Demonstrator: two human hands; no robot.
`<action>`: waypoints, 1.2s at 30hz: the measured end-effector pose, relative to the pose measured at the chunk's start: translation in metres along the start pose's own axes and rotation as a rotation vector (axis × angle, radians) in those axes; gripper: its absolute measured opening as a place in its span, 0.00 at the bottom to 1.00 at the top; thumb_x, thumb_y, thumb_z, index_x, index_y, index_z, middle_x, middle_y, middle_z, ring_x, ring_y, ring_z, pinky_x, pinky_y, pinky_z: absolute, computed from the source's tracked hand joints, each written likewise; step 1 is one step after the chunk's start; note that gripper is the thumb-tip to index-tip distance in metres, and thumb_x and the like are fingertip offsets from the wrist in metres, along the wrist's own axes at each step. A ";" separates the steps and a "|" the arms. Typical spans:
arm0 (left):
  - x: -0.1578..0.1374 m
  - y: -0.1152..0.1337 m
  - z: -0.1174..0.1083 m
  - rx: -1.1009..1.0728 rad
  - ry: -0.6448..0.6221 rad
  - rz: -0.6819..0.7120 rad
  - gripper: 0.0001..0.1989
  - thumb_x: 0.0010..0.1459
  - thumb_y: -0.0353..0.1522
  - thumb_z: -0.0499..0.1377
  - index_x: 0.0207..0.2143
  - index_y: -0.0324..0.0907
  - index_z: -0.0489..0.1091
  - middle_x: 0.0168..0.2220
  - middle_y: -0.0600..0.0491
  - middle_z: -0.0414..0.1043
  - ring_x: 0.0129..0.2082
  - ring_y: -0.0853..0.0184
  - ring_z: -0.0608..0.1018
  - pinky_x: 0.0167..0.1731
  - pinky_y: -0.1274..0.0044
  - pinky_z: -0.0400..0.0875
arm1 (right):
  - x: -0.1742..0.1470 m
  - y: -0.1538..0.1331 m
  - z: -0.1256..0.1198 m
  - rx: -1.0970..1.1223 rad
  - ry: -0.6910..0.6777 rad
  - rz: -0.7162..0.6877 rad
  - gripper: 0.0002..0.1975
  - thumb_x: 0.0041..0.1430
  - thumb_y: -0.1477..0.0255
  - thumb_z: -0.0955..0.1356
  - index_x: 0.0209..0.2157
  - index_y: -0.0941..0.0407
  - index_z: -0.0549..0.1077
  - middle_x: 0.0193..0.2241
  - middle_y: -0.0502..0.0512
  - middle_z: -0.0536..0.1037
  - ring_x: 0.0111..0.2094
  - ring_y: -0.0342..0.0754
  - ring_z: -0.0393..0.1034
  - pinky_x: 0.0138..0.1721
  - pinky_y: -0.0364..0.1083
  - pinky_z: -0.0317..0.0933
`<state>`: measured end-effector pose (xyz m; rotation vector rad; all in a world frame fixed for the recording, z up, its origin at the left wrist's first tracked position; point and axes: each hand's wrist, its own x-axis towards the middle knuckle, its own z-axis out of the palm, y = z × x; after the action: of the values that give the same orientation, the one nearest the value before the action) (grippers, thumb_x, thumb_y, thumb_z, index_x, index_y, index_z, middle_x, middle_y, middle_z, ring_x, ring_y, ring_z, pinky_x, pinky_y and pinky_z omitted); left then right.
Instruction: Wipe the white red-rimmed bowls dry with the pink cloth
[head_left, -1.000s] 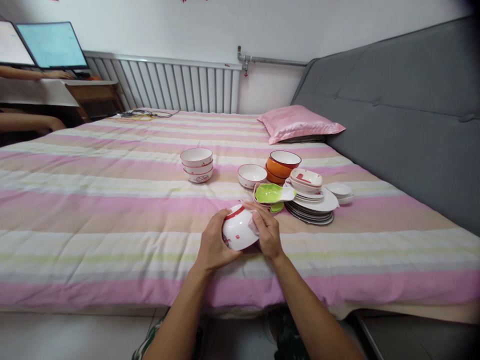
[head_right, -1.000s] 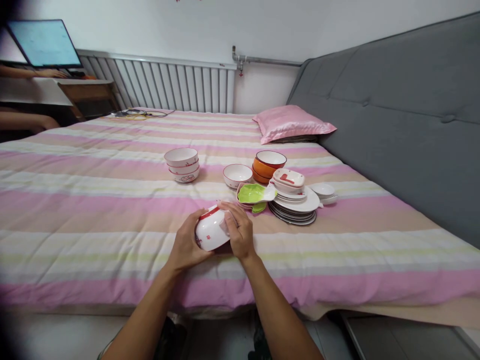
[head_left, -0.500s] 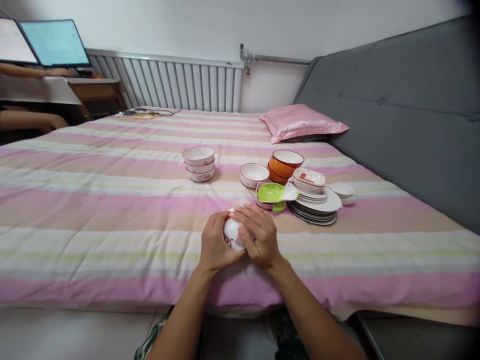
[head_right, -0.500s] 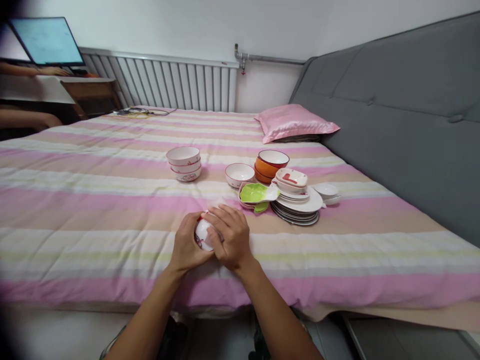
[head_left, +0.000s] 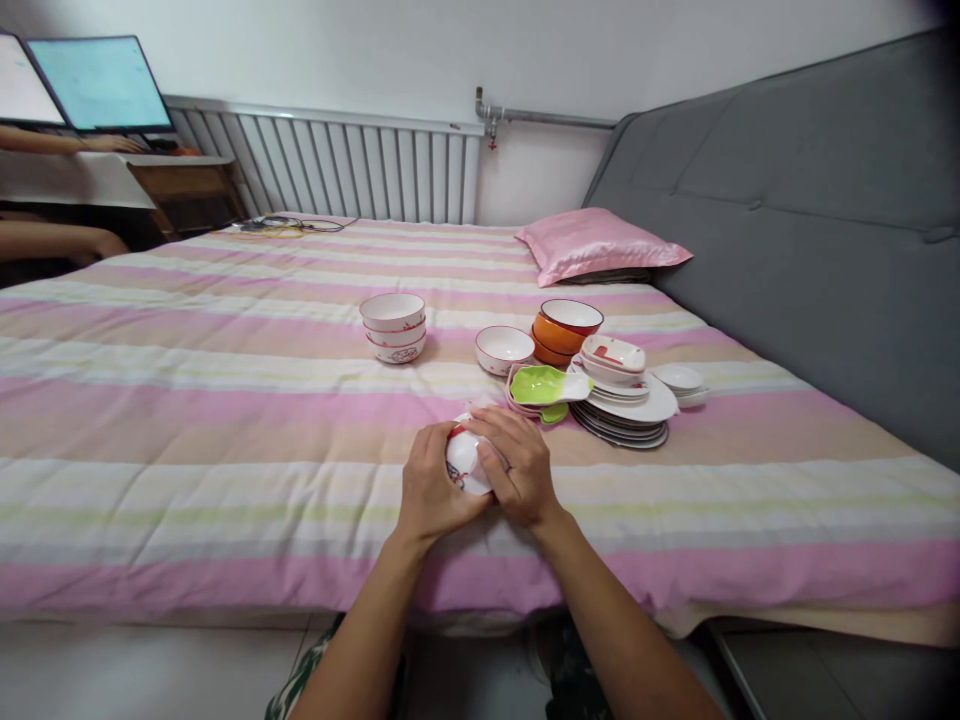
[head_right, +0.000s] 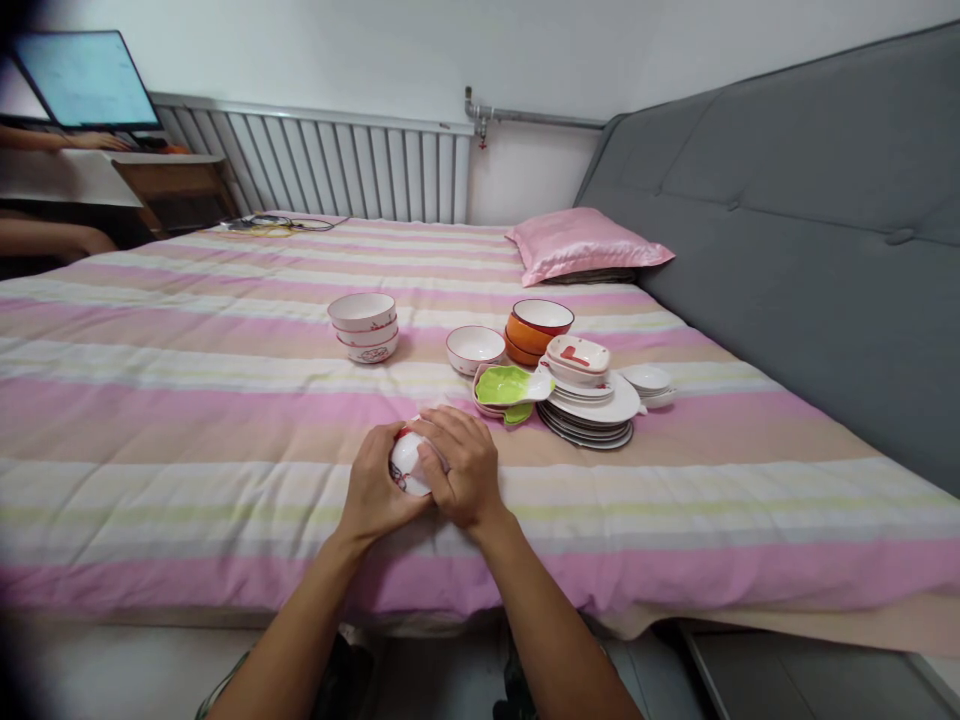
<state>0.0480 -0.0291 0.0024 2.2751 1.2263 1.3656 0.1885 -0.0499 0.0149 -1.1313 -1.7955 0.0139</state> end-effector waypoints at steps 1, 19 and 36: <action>0.000 0.000 0.000 -0.001 -0.004 -0.004 0.28 0.38 0.33 0.63 0.45 0.41 0.62 0.40 0.48 0.69 0.40 0.58 0.73 0.40 0.68 0.70 | 0.000 0.001 0.000 0.034 0.000 0.020 0.17 0.64 0.70 0.59 0.50 0.52 0.72 0.51 0.53 0.74 0.55 0.51 0.64 0.57 0.54 0.55; -0.001 -0.003 -0.007 -0.033 -0.050 -0.019 0.32 0.33 0.31 0.63 0.45 0.41 0.60 0.42 0.46 0.68 0.41 0.57 0.73 0.41 0.67 0.70 | -0.001 0.032 0.019 0.754 0.095 0.512 0.17 0.64 0.63 0.59 0.46 0.52 0.75 0.49 0.54 0.77 0.51 0.53 0.70 0.53 0.52 0.62; -0.004 -0.002 -0.006 -0.016 -0.069 -0.028 0.33 0.35 0.33 0.64 0.47 0.42 0.60 0.43 0.47 0.68 0.42 0.56 0.72 0.41 0.66 0.70 | -0.001 0.003 -0.002 0.096 -0.038 0.020 0.19 0.63 0.71 0.58 0.53 0.52 0.70 0.53 0.54 0.73 0.56 0.51 0.64 0.58 0.56 0.55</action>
<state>0.0407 -0.0326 0.0020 2.2660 1.2156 1.2713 0.1920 -0.0494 0.0137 -1.0865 -1.7981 0.1330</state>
